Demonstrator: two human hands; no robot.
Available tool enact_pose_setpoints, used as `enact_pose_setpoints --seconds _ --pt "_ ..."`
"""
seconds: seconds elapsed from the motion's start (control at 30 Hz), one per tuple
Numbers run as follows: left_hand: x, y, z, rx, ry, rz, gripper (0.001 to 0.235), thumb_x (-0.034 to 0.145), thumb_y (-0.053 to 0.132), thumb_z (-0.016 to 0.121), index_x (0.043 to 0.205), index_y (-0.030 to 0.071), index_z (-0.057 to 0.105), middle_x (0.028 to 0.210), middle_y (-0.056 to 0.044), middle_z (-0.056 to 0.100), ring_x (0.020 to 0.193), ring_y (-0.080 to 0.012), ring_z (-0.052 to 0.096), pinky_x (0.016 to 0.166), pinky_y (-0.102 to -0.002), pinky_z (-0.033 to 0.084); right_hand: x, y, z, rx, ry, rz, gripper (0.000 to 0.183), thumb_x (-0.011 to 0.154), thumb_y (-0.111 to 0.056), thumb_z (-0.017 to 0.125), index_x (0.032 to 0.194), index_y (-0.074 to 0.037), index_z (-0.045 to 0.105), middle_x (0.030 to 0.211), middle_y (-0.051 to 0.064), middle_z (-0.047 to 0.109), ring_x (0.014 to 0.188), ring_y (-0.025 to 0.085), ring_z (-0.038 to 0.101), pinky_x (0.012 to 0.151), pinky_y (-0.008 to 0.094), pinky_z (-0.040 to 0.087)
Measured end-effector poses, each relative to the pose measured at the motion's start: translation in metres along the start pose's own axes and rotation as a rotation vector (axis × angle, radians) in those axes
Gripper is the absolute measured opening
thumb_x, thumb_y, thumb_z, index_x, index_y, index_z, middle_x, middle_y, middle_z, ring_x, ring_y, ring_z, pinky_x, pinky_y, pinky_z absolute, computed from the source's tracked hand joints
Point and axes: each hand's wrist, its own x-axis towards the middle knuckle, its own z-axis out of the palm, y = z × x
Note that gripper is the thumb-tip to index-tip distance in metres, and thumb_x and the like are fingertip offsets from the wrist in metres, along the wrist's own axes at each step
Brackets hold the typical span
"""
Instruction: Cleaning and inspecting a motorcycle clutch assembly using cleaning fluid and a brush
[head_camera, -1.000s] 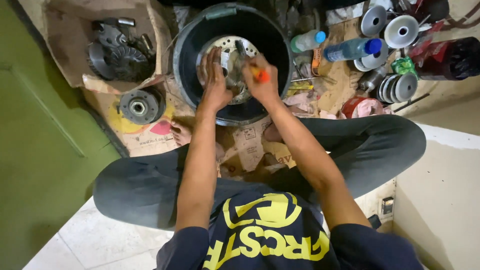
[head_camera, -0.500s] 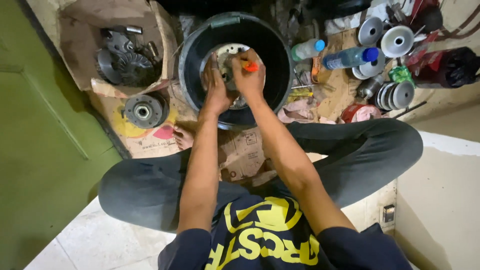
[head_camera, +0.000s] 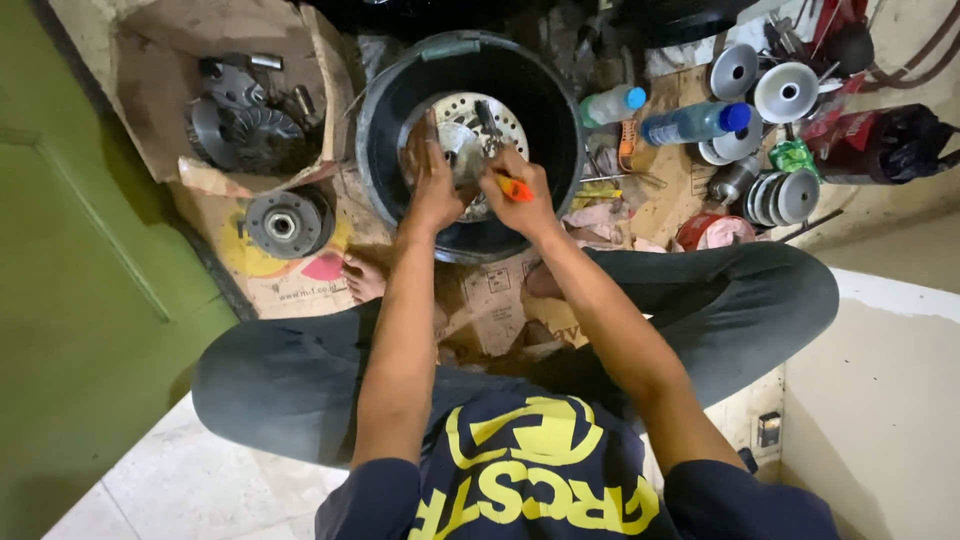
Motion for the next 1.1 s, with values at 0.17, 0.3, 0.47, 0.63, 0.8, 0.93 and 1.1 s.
enact_pose_setpoints --seconds 0.17,0.3,0.47,0.63,0.8,0.93,1.1 --pt "0.014 -0.015 0.005 0.200 -0.009 0.107 0.117 0.076 0.016 0.086 0.154 0.007 -0.001 0.159 -0.021 0.002 0.147 -0.0418 0.003 0.115 -0.062 0.003 -0.010 0.009 -0.015 -0.229 -0.192 -0.037 0.012 0.090 -0.020 0.061 0.092 -0.010 0.055 0.072 0.011 0.060 0.063 0.029 0.061 0.054 0.034 0.051" --pt "0.008 -0.014 0.005 0.266 -0.088 0.062 0.103 0.093 0.028 0.073 0.153 0.008 -0.007 0.161 -0.020 -0.007 0.149 -0.0402 -0.005 0.119 -0.057 -0.004 -0.012 -0.011 -0.006 -0.271 -0.192 -0.236 0.012 0.086 0.004 0.052 0.086 -0.008 0.047 0.065 0.001 0.054 0.050 0.012 0.056 0.041 0.020 0.050" --pt "0.006 -0.010 0.006 0.239 -0.006 0.108 0.112 0.069 0.002 0.078 0.154 0.009 0.005 0.156 -0.023 0.009 0.144 -0.0443 0.010 0.112 -0.063 0.012 0.004 -0.001 -0.024 -0.220 -0.149 -0.200 0.017 0.084 -0.018 0.069 0.088 -0.011 0.054 0.068 0.008 0.061 0.058 0.027 0.061 0.049 0.035 0.048" --pt "-0.005 0.006 0.000 0.238 0.114 0.052 0.124 0.054 0.014 0.088 0.154 0.011 0.016 0.146 -0.020 0.029 0.132 -0.0460 0.030 0.094 -0.068 0.032 0.039 -0.024 -0.031 -0.384 0.147 -0.353 0.012 0.088 -0.021 0.067 0.092 -0.010 0.064 0.074 0.013 0.062 0.067 0.035 0.065 0.054 0.039 0.051" --pt "-0.011 0.033 -0.024 0.285 0.174 -0.064 0.134 0.047 0.023 0.091 0.154 0.012 0.012 0.140 -0.022 0.038 0.123 -0.0492 0.038 0.085 -0.068 0.037 0.030 -0.002 -0.033 -0.867 -0.050 -0.792 0.019 0.091 -0.022 0.058 0.109 -0.019 0.064 0.100 0.008 0.058 0.088 0.028 0.057 0.069 0.039 0.041" --pt "-0.024 0.074 -0.049 0.246 0.144 -0.078 0.133 0.052 0.014 0.091 0.155 0.011 0.007 0.139 -0.032 0.037 0.127 -0.0589 0.035 0.088 -0.073 0.036 0.016 0.005 -0.047 -0.831 -0.082 -0.793 0.016 0.089 -0.019 0.060 0.103 -0.016 0.067 0.106 0.010 0.061 0.092 0.029 0.059 0.072 0.040 0.040" --pt "-0.019 0.077 -0.036 0.300 0.231 -0.001 0.125 0.051 0.016 0.087 0.154 0.010 0.017 0.136 -0.026 0.041 0.126 -0.0508 0.039 0.091 -0.071 0.036 0.003 0.040 -0.145 -0.253 0.561 -0.003 0.016 0.075 0.002 0.064 0.088 -0.005 0.070 0.080 0.016 0.068 0.072 0.032 0.067 0.060 0.036 0.048"
